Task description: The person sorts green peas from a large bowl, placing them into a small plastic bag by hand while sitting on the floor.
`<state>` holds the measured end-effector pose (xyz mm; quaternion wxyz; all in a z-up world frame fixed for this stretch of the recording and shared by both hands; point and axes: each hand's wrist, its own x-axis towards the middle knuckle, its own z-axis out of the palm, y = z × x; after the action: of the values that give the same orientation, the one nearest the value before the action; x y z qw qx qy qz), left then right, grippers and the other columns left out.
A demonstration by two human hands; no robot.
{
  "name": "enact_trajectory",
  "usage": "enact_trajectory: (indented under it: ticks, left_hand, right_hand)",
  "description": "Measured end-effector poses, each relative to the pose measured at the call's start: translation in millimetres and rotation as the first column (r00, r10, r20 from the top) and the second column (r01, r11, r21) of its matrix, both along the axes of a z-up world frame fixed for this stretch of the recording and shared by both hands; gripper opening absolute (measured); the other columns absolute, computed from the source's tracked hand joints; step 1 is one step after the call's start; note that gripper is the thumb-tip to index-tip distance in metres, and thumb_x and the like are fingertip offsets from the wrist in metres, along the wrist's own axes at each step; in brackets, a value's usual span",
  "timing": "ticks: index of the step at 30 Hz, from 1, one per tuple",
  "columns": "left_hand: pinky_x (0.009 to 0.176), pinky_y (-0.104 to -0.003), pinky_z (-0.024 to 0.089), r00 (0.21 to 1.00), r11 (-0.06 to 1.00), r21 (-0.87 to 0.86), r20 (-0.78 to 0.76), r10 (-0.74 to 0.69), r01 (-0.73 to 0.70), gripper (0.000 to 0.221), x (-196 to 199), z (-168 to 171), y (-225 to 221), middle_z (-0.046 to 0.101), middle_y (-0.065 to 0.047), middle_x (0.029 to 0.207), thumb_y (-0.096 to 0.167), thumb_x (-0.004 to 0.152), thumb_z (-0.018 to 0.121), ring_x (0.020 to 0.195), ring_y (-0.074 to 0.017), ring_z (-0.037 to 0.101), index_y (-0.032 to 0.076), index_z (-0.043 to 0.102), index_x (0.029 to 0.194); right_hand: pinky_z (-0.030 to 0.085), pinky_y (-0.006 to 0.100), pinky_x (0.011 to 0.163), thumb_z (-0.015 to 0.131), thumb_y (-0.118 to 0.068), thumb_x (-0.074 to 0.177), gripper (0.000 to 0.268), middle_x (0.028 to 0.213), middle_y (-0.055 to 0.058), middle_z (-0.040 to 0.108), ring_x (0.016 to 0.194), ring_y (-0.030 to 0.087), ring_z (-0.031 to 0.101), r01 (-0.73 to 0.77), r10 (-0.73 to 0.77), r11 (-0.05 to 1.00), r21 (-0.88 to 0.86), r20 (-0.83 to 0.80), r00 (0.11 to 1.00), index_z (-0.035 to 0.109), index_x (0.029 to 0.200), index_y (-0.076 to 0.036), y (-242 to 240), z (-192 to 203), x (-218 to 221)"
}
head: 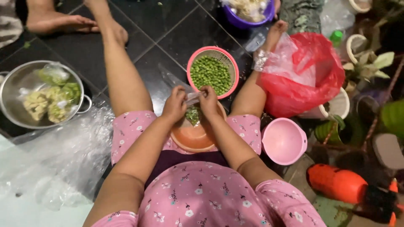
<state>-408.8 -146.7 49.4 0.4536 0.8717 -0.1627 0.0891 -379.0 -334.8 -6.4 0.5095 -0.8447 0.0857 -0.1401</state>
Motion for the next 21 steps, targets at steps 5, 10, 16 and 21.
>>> enact_trajectory:
  ticks: [5, 10, 16, 21]
  left_hand:
    - [0.084, -0.051, 0.057, 0.979, 0.983, 0.048, 0.087, -0.182, 0.179, 0.010, -8, 44, 5, 0.056, -0.009, 0.137, 0.005, 0.083, 0.067, 0.107, -0.0435, 0.067, 0.013, 0.064, 0.086]
    - [0.090, -0.041, 0.057, 0.998, 0.999, 0.031, 0.061, -0.012, 0.010, 0.037, 10, -10, 19, 0.063, -0.002, 0.122, 0.002, 0.081, 0.063, 0.106, -0.0307, 0.070, 0.021, 0.076, 0.110]
    - [0.093, -0.039, 0.056, 0.949, 0.972, -0.128, 0.221, 0.223, -0.198, 0.050, 17, -1, 35, 0.066, -0.010, 0.118, -0.007, 0.077, 0.062, 0.109, -0.0317, 0.069, 0.009, 0.074, 0.123]
    - [0.095, -0.043, 0.055, 0.866, 0.930, -0.225, 0.352, 0.355, -0.290, 0.056, 34, -23, 35, 0.064, -0.016, 0.121, -0.005, 0.075, 0.068, 0.113, -0.0367, 0.066, 0.004, 0.071, 0.130]
  right_hand:
    - [0.051, 0.023, 0.063, 0.068, 0.003, 0.075, 0.024, 0.074, -0.002, 0.065, 0.060, 0.007, 0.055, -0.011, 0.010, 0.991, 0.132, 0.008, 1.000, 0.071, 0.094, -0.013, 3, 26, -1]
    - [0.053, 0.025, 0.078, 0.073, -0.007, 0.085, 0.030, 0.087, 0.000, 0.065, 0.079, 0.008, 0.059, -0.329, 0.342, 0.888, 0.320, 0.018, 0.940, 0.072, 0.114, -0.011, -19, 35, 14]
    - [0.053, 0.039, 0.097, 0.078, -0.030, 0.096, 0.036, 0.117, 0.007, 0.066, 0.114, 0.022, 0.065, -0.282, 0.282, 0.959, -0.001, -0.064, 0.957, 0.066, 0.125, -0.014, -63, 10, 97]
    - [0.026, 0.063, 0.121, 0.069, -0.070, 0.092, 0.090, 0.157, 0.024, 0.037, 0.150, 0.045, 0.031, -0.420, 0.290, 0.828, -0.372, -0.357, 0.888, 0.041, 0.158, -0.015, -48, 10, 129]
